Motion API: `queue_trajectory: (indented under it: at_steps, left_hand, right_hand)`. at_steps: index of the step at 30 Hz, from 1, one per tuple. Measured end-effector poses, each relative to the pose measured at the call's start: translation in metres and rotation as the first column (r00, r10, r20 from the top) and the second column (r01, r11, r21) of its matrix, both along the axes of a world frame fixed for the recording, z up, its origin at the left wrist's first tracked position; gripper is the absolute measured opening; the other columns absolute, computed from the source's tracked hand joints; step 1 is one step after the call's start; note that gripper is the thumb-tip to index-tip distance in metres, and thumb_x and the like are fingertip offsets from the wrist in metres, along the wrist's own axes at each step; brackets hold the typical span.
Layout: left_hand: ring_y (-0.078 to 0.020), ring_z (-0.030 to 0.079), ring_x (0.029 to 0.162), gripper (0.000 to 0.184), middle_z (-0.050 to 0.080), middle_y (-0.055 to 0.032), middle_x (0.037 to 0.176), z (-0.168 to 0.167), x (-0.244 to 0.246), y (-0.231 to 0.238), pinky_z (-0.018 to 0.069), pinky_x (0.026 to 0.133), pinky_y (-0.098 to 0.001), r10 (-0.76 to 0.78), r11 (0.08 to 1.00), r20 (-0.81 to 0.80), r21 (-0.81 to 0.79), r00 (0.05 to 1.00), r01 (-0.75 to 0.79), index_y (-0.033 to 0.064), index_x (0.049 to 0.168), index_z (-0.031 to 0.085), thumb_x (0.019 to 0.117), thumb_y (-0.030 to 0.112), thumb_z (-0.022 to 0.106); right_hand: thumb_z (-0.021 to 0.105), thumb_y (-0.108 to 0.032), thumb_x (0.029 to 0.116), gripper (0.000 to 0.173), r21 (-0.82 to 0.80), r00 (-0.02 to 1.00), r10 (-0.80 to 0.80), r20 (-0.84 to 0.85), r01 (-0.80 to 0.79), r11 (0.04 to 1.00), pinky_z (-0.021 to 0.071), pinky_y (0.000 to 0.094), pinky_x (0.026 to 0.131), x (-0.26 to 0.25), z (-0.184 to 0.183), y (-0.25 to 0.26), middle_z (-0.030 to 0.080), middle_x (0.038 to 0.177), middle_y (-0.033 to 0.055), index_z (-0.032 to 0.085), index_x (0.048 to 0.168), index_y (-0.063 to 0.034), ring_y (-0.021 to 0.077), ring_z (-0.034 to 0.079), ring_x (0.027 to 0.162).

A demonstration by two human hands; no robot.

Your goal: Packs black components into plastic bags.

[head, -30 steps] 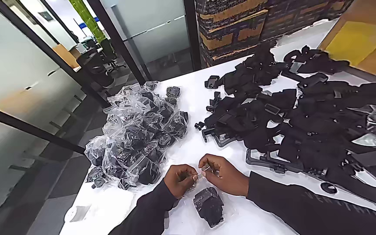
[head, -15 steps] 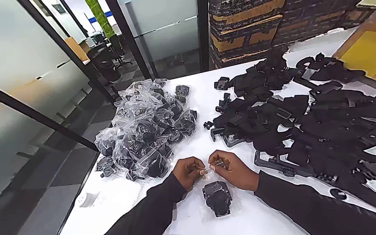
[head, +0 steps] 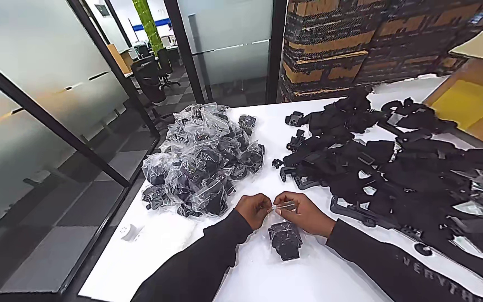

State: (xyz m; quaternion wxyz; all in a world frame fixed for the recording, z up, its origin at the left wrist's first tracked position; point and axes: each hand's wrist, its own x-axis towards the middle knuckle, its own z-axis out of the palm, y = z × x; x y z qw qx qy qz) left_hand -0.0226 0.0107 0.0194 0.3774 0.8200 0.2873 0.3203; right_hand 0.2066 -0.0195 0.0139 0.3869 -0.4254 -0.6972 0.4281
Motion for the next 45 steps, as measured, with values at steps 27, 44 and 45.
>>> queue_trajectory:
  at_steps: [27, 44, 45]
  left_hand:
    - [-0.0279, 0.068, 0.087, 0.012, 0.069, -0.018, 0.09, 0.02, 0.0, 0.011, 0.0555, 0.085, -0.0454, 0.198, 0.977, -0.223, -0.03, 0.955, -0.21, -0.0068, 0.096, 0.064, 0.091, 0.003, 0.065]
    - [-0.0169, 0.072, 0.08, 0.014, 0.074, -0.0137, 0.09, -0.008, -0.004, 0.016, 0.0603, 0.081, -0.0349, 0.11, 0.992, 0.099, 0.049, 0.989, -0.115, -0.0059, 0.099, 0.07, 0.0891, 0.004, 0.07]
    - [-0.0167, 0.072, 0.08, 0.013, 0.074, -0.0136, 0.089, -0.008, -0.004, 0.016, 0.0606, 0.081, -0.0347, 0.109, 0.991, 0.106, 0.06, 0.988, -0.116, -0.006, 0.098, 0.07, 0.0886, 0.004, 0.07]
  right_hand:
    - [0.06, -0.019, 0.0985, 0.017, 0.078, 0.987, 0.0, 0.161, -0.013, 0.997, 0.0562, 0.0268, 0.075, -0.022, 0.003, 0.024, 0.068, 0.095, 0.0057, 0.067, 0.103, -0.0038, 0.0087, 0.065, 0.083]
    - [0.062, -0.02, 0.0994, 0.018, 0.192, 0.984, -0.01, 0.176, -0.024, 0.981, 0.0578, 0.0229, 0.076, -0.015, -0.003, 0.018, 0.07, 0.095, 0.0051, 0.069, 0.103, -0.004, 0.0055, 0.068, 0.084]
    - [0.062, -0.02, 0.0993, 0.018, 0.19, 0.985, -0.011, 0.172, -0.023, 0.981, 0.0578, 0.0229, 0.077, -0.015, -0.004, 0.018, 0.07, 0.095, 0.0051, 0.069, 0.103, -0.0039, 0.0055, 0.068, 0.084]
